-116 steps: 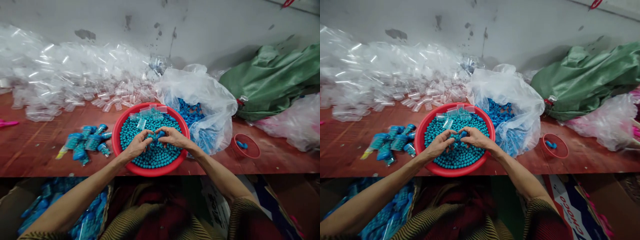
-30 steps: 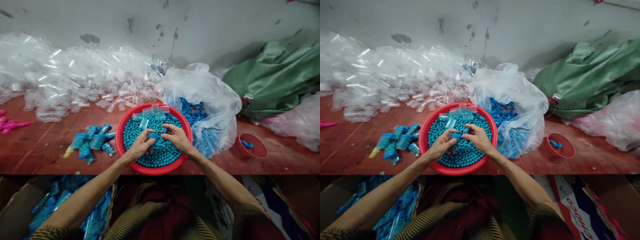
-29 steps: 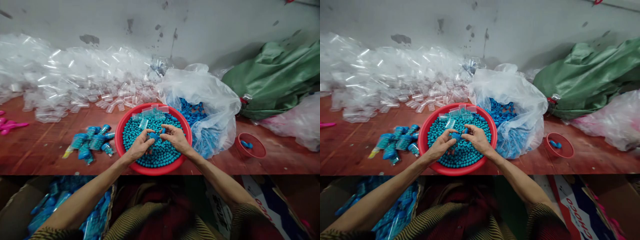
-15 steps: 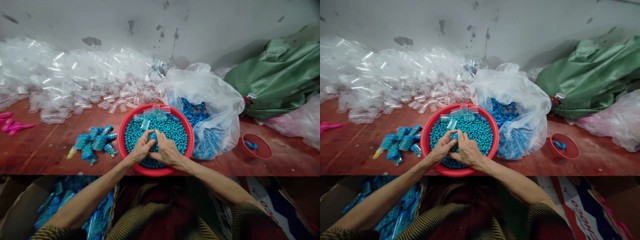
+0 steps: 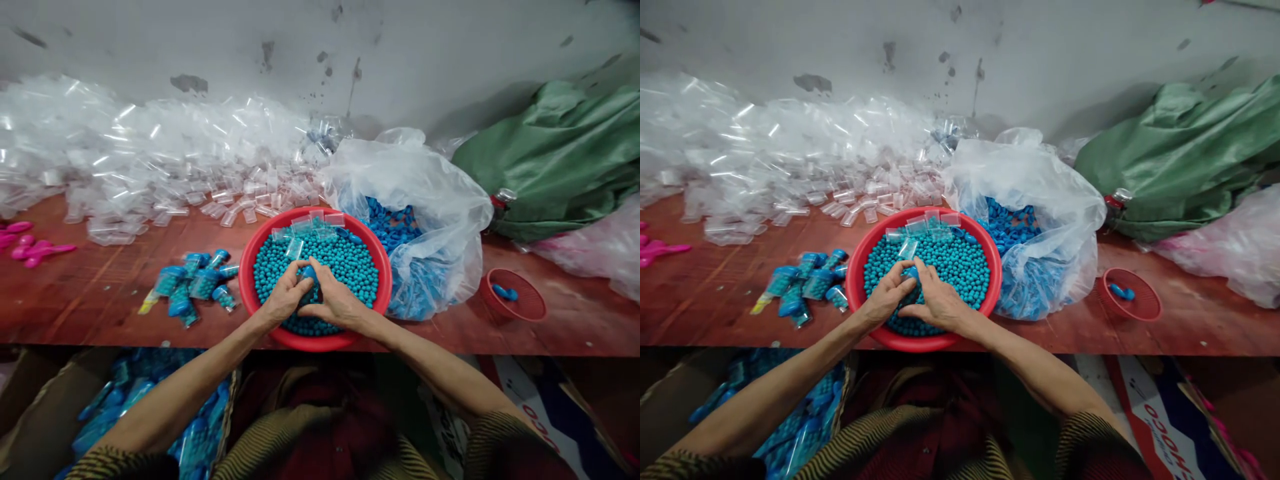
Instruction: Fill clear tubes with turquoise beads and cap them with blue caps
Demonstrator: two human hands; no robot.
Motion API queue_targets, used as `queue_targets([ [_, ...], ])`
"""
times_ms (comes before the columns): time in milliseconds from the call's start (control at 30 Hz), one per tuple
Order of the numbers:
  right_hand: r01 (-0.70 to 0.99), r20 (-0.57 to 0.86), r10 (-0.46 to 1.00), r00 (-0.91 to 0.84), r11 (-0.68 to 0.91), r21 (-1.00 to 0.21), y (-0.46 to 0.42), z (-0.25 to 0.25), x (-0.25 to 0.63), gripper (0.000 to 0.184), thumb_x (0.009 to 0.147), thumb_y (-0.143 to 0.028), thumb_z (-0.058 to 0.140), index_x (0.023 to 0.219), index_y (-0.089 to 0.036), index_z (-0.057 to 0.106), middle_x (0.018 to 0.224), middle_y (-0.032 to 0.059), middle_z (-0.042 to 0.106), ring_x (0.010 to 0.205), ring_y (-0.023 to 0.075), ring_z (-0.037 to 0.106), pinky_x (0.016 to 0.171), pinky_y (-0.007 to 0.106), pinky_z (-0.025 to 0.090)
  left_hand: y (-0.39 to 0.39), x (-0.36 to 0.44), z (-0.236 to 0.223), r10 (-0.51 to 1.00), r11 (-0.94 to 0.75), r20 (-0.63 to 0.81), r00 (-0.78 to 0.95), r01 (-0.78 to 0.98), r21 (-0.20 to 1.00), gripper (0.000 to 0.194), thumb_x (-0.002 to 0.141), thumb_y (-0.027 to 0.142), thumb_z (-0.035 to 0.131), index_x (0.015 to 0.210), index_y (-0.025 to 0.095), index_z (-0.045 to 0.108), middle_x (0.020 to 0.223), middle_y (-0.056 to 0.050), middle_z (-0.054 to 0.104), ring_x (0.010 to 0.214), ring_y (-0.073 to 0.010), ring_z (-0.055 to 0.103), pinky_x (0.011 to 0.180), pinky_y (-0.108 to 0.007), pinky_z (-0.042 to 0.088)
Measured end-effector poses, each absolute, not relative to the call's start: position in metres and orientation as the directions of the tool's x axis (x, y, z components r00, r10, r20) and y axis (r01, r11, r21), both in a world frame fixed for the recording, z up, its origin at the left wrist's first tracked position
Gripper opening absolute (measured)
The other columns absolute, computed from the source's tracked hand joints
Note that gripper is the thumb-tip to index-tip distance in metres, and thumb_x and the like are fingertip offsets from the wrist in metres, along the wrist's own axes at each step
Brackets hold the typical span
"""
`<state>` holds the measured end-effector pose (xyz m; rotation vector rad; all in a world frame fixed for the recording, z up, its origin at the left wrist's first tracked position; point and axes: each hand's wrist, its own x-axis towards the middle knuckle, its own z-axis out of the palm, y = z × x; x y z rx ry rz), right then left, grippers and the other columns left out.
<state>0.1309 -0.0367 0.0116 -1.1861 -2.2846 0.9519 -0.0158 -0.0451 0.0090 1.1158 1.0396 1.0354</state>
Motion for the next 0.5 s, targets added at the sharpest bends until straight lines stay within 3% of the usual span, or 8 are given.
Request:
queue_targets([
  [67, 0.447, -0.032, 0.791, -0.611, 0.312, -0.839, -0.031, 0.016, 0.14, 0.099, 0.074, -0.039, 0.068, 0.147, -0.018, 0.006, 0.125, 0.0153, 0.048, 0.075, 0.0144, 0.059, 0.07, 0.033, 0.053, -0.047, -0.02, 0.016, 0.962, 0.175, -0.139, 0.233, -0.141, 0.974, 0.048, 0.074, 0.045, 0.063, 0.111, 0.019, 0.045, 0.064, 0.007, 0.049, 0.049, -0.0061, 0.044, 0.048, -0.019, 0.035],
  [133, 0.391, -0.056, 0.777, -0.628, 0.252, -0.885, -0.025, 0.019, 0.147, 0.097, 0.075, -0.035, 0.069, 0.148, -0.019, 0.007, 0.128, 0.0147, 0.046, 0.07, 0.0109, 0.056, 0.065, 0.029, 0.052, -0.05, -0.029, 0.025, 0.959, 0.197, -0.167, 0.228, -0.112, 0.974, 0.049, 0.076, 0.046, 0.061, 0.114, 0.02, 0.044, 0.068, 0.005, 0.052, 0.05, -0.0077, 0.049, 0.046, -0.019, 0.037],
  [200, 0.399, -0.059, 0.776, -0.628, 0.256, -0.88, -0.021, 0.018, 0.152, 0.087, 0.076, -0.032, 0.067, 0.147, -0.018, 0.017, 0.128, 0.014, 0.048, 0.067, 0.0098, 0.054, 0.064, 0.028, 0.051, -0.053, -0.046, 0.035, 0.974, 0.163, -0.159, 0.164, -0.016, 0.986, 0.046, 0.077, 0.045, 0.06, 0.114, 0.021, 0.046, 0.074, 0.003, 0.056, 0.054, -0.0095, 0.053, 0.048, -0.02, 0.04],
  [333, 0.475, -0.078, 0.755, -0.651, 0.325, -0.818, -0.018, 0.01, 0.158, 0.059, 0.081, -0.027, 0.061, 0.136, -0.016, 0.042, 0.112, 0.0106, 0.062, 0.071, 0.0123, 0.059, 0.071, 0.029, 0.05, -0.056, -0.098, 0.042, 0.999, 0.007, 0.009, -0.048, 0.316, 0.949, 0.039, 0.079, 0.04, 0.055, 0.112, 0.02, 0.052, 0.091, -0.003, 0.062, 0.077, -0.0141, 0.058, 0.067, -0.025, 0.047],
  [400, 0.502, -0.079, 0.735, -0.673, 0.376, -0.779, -0.017, 0.006, 0.158, 0.048, 0.083, -0.026, 0.059, 0.129, -0.014, 0.051, 0.107, 0.0098, 0.066, 0.08, 0.0153, 0.062, 0.076, 0.031, 0.05, -0.056, -0.122, 0.038, 0.991, 0.07, 0.009, -0.132, 0.578, 0.813, 0.039, 0.082, 0.038, 0.049, 0.117, 0.02, 0.052, 0.091, -0.004, 0.064, 0.077, -0.0167, 0.059, 0.068, -0.028, 0.047],
  [500, 0.528, -0.056, 0.73, -0.681, 0.437, -0.728, -0.009, 0.006, 0.152, 0.037, 0.085, -0.024, 0.056, 0.12, -0.013, 0.059, 0.107, 0.01, 0.068, 0.093, 0.0187, 0.064, 0.085, 0.033, 0.048, -0.055, -0.136, 0.033, 0.973, 0.17, 0.077, -0.216, 0.906, 0.388, 0.04, 0.086, 0.031, 0.042, 0.122, 0.016, 0.052, 0.094, -0.01, 0.064, 0.082, -0.0233, 0.06, 0.073, -0.035, 0.046],
])
